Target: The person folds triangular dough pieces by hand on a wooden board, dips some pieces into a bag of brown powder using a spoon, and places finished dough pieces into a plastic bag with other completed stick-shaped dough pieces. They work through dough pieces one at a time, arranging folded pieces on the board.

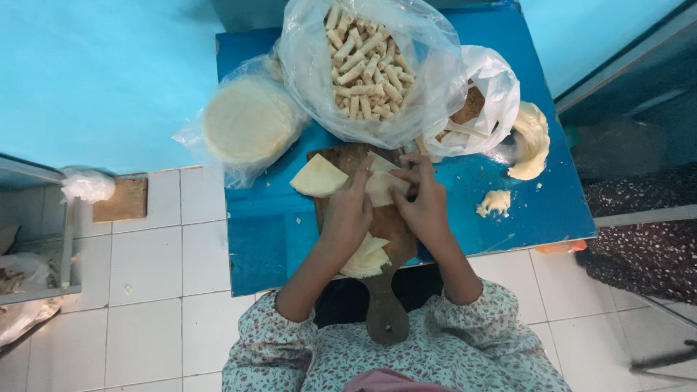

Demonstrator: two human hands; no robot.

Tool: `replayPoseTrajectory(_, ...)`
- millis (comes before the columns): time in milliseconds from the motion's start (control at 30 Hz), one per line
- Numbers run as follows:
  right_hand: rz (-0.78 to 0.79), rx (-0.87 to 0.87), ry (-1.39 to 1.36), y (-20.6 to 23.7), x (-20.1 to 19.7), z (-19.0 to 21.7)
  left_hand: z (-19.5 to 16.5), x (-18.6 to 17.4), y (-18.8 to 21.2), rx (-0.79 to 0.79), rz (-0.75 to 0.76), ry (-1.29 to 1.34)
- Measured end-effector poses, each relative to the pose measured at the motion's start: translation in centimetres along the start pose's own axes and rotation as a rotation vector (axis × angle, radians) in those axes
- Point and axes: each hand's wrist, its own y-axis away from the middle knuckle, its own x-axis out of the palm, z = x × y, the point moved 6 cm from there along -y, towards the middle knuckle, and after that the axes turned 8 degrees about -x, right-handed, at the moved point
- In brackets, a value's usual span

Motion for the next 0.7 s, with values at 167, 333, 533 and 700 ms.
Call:
replayPoseTrajectory(167, -0.048, -0.154, -0.021, 0.2, 0.0, 1.7, -0.6, -0.6, 0.2, 0.073, -0.039, -0.037)
replayPoseTrajectory(333, 0.047, 0.040, 0.060, 0.2, 0.4, 0.7, -0.3, -0.2, 0.6, -0.035, 0.026, -0.125)
replayPoseTrajectory(533, -0.057, -0.263, -0.007, 0.2, 0.2, 2.0, -1.2, -1.2, 0.8, 0.150, -0.152, -0.073)
replayPoseTrajectory(700, -0.014, -0.091, 0.026, 0.2, 0.1, 0.6, -0.4, -0.6, 0.5, 0.050, -0.064, -0.084)
